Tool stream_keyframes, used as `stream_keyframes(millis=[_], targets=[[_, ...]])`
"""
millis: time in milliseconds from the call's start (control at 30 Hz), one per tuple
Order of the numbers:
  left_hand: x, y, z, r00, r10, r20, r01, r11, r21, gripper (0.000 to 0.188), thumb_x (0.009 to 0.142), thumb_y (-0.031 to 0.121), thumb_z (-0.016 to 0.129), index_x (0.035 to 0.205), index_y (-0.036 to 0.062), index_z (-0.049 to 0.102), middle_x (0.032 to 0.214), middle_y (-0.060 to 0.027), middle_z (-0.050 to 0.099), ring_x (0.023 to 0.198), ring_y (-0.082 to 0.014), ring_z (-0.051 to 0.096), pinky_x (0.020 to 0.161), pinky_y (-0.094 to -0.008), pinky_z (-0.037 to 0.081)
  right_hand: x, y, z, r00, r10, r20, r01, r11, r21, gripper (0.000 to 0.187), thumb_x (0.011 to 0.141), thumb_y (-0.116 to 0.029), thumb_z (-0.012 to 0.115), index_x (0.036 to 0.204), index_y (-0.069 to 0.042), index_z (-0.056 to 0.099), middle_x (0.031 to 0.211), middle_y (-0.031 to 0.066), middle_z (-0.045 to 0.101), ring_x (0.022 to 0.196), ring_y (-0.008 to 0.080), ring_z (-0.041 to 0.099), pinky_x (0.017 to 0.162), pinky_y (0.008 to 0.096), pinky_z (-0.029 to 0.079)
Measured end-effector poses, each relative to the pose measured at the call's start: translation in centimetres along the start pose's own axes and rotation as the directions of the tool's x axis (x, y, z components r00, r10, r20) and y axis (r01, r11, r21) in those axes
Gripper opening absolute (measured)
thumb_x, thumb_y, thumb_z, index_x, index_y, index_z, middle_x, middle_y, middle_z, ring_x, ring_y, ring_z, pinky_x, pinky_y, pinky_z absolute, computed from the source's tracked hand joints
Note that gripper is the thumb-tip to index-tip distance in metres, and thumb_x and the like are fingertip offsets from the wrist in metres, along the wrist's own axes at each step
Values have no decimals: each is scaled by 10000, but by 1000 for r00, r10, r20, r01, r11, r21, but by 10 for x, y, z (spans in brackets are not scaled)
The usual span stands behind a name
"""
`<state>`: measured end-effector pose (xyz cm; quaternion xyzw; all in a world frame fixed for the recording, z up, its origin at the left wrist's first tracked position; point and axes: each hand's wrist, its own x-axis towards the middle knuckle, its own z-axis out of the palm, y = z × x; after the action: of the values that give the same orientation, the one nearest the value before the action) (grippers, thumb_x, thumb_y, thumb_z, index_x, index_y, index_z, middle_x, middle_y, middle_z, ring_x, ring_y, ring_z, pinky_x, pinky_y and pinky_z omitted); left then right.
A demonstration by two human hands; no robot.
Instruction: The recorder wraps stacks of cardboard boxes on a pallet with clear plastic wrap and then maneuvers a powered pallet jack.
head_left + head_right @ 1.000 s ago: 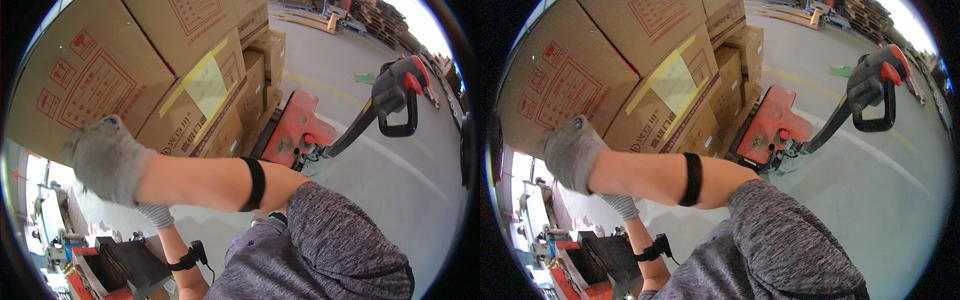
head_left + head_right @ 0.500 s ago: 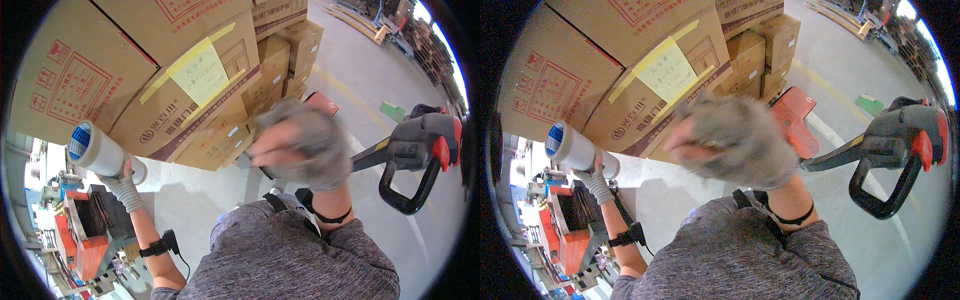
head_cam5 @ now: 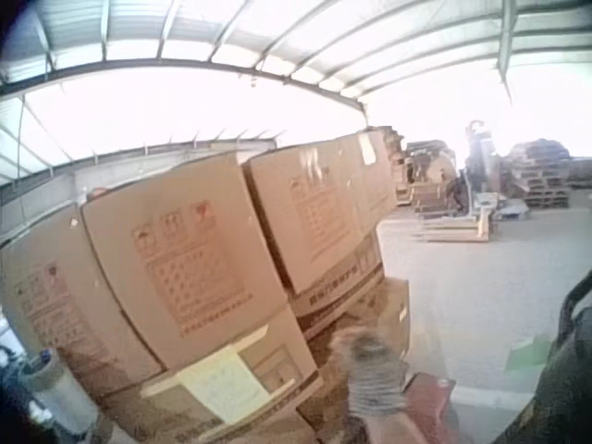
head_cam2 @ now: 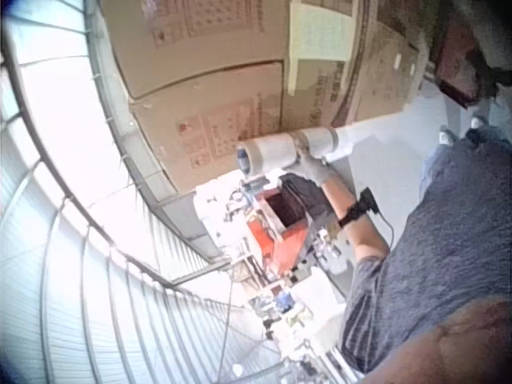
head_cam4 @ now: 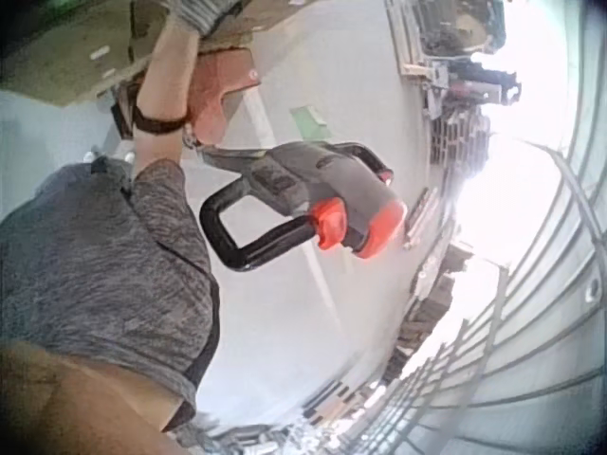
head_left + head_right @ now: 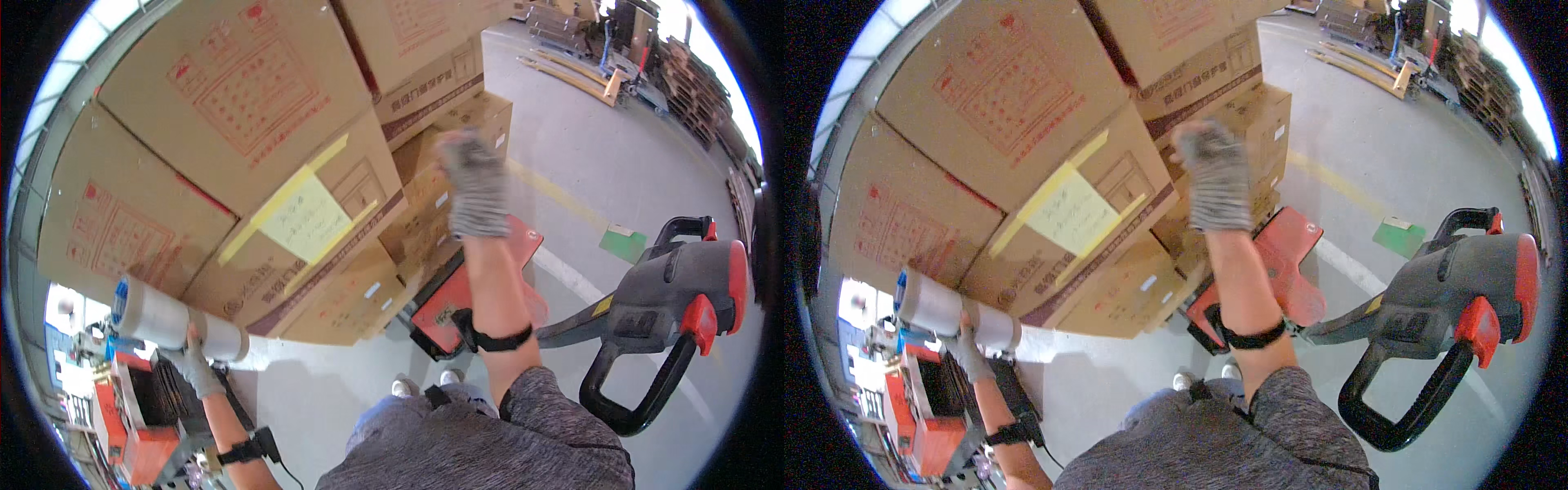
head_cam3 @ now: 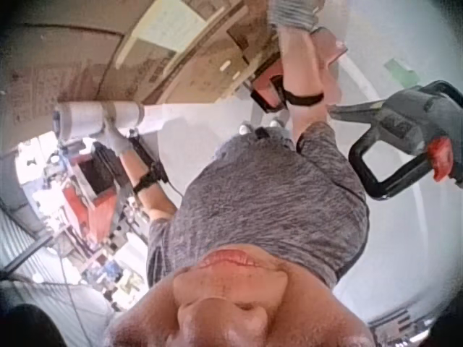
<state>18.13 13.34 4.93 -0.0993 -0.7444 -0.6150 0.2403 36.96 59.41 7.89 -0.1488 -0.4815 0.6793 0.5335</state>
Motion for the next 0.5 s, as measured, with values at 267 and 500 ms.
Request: stream_keyframes(millis=[267,500], targets=[[14,-30,-22,1000,-21,-22,22,998,52,980,665,167,777,1392,125,121,1327,-131,341,1123,-259,424,921,-408,404,61,123,56,959,-207,191,280,617,-735,258,731,-287,591,834,-50,588,821,126,596,798,290,569,722,378,460],[18,-30,-7,1000,-7,-14,7,1000,10,952,704,156,746,1397,86,97,1333,-139,342,1138,-268,411,930,-408,399,61,151,91,926,-320,200,370,664,-649,251,679,-166,671,911,-90,609,909,95,594,784,257,592,710,361,487]])
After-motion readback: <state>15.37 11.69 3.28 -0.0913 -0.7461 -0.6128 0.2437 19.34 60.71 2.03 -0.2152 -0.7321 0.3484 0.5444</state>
